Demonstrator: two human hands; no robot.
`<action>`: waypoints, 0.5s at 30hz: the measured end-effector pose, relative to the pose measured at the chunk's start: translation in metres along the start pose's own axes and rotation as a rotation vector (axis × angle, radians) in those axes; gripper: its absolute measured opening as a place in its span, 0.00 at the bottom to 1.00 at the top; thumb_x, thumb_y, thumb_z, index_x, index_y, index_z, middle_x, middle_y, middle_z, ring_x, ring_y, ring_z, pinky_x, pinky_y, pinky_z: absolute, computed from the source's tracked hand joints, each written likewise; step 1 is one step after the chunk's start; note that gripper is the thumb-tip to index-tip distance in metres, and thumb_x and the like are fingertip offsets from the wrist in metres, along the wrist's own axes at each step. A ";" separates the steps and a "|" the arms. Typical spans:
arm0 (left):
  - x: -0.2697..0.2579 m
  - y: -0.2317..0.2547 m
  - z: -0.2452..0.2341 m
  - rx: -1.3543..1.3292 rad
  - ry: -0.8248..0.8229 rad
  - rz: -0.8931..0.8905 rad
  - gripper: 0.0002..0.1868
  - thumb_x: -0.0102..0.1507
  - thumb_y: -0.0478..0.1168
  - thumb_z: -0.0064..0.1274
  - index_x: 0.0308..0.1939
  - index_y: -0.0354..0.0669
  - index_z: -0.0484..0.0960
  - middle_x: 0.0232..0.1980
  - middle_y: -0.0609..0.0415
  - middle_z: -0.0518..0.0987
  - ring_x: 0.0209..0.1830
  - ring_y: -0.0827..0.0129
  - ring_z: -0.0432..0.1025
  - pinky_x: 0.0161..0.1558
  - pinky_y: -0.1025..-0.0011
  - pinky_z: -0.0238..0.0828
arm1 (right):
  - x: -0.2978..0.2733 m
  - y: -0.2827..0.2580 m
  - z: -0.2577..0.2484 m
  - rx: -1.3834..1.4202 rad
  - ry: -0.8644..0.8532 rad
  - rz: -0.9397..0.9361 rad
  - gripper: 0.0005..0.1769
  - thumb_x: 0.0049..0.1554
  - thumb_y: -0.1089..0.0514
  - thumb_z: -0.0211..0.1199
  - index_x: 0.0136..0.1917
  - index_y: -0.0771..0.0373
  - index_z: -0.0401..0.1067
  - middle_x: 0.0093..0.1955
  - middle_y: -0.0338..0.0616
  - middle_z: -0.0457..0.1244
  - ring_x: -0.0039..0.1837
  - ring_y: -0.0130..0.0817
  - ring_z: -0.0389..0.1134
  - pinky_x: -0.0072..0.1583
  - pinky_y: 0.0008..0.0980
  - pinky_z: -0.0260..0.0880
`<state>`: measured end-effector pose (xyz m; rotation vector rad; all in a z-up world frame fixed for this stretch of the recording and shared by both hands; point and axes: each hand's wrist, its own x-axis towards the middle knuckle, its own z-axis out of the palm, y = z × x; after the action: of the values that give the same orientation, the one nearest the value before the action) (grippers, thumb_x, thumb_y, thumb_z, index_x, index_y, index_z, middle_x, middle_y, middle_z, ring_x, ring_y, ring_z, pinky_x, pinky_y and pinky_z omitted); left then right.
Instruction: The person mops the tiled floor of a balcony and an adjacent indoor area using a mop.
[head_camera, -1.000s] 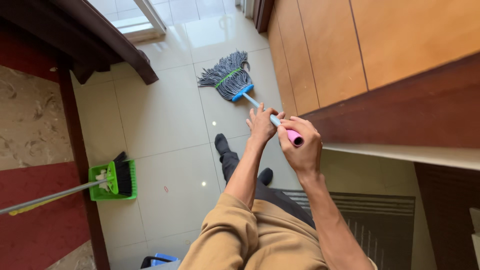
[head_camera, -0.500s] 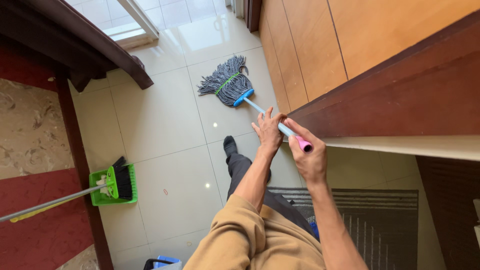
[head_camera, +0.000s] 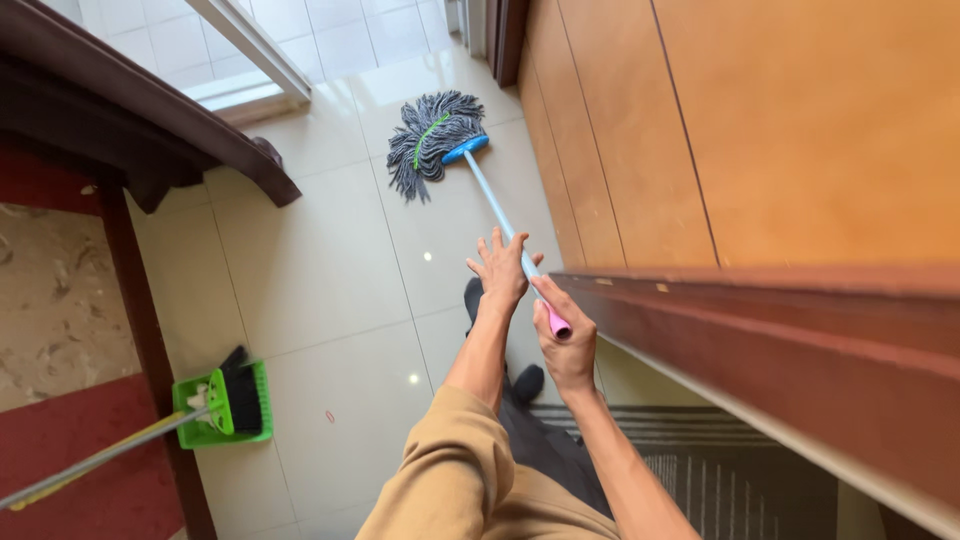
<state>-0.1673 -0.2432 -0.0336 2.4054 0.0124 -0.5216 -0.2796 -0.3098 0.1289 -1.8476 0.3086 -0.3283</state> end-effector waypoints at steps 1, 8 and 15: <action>0.010 0.002 -0.008 -0.027 0.003 -0.008 0.29 0.59 0.56 0.61 0.63 0.59 0.76 0.77 0.38 0.54 0.75 0.28 0.44 0.64 0.21 0.35 | 0.014 0.000 0.008 0.004 0.005 0.013 0.19 0.59 0.69 0.61 0.64 0.63 0.75 0.64 0.52 0.70 0.65 0.36 0.72 0.64 0.31 0.70; 0.089 0.021 -0.049 -0.131 0.107 -0.045 0.25 0.64 0.58 0.57 0.63 0.62 0.77 0.80 0.38 0.55 0.79 0.30 0.45 0.71 0.26 0.36 | 0.113 0.009 0.063 -0.097 0.031 -0.085 0.20 0.59 0.67 0.63 0.65 0.62 0.76 0.62 0.53 0.71 0.64 0.42 0.71 0.68 0.38 0.66; 0.176 0.023 -0.107 -0.053 -0.075 -0.114 0.30 0.62 0.61 0.56 0.67 0.66 0.73 0.81 0.37 0.49 0.80 0.29 0.39 0.70 0.25 0.31 | 0.185 0.011 0.109 -0.138 0.030 -0.029 0.19 0.58 0.64 0.65 0.64 0.60 0.75 0.60 0.49 0.69 0.62 0.45 0.71 0.64 0.37 0.70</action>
<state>0.0364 -0.2170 -0.0104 2.3414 0.1297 -0.6552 -0.0676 -0.2863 0.0999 -1.9855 0.3328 -0.3630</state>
